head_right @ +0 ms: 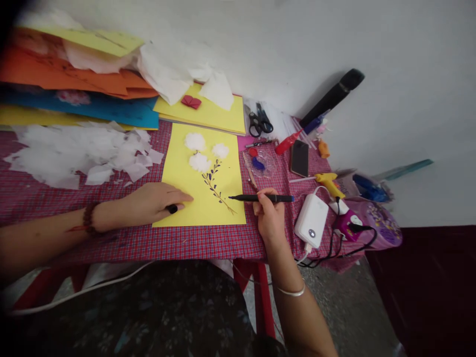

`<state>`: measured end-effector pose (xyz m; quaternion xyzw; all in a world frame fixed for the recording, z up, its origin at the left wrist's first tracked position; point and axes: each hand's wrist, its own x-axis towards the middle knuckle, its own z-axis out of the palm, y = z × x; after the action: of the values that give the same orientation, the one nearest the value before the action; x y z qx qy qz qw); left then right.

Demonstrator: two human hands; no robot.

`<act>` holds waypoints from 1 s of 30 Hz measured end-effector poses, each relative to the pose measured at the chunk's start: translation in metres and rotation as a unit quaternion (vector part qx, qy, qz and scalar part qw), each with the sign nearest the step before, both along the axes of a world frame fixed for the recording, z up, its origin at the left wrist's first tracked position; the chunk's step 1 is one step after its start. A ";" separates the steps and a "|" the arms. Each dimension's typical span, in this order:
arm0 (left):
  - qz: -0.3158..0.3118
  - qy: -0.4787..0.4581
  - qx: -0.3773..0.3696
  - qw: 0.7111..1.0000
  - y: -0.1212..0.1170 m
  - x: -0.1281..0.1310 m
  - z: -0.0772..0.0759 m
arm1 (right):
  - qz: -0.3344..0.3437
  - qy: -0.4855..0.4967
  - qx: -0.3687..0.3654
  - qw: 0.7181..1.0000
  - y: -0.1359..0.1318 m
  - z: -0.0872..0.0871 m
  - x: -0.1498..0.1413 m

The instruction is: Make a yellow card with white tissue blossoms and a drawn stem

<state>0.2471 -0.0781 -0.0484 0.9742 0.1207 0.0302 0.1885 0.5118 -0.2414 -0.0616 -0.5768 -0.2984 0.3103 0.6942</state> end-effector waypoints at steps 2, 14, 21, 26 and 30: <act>0.019 -0.023 -0.027 0.999 0.003 -0.002 0.000 | -0.001 -0.004 0.009 1.000 0.002 0.002 -0.004; 0.245 -0.235 0.011 0.941 0.044 -0.024 0.015 | 0.089 -0.048 0.125 0.987 0.071 0.069 -0.033; 0.215 -0.106 0.018 0.971 0.039 -0.024 0.015 | 0.053 -0.013 0.148 0.987 0.106 0.047 -0.065; 0.229 -0.037 0.032 0.972 0.026 -0.019 0.021 | 0.110 -0.043 0.117 0.986 0.100 0.031 -0.076; 0.231 -0.001 0.026 0.973 0.020 -0.015 0.021 | 0.136 -0.045 0.109 0.984 0.097 0.030 -0.077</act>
<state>0.2319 -0.0579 -0.0271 0.9244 0.3416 0.0774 0.1507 0.4344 -0.1440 -0.0314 -0.4650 -0.4371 0.3407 0.6904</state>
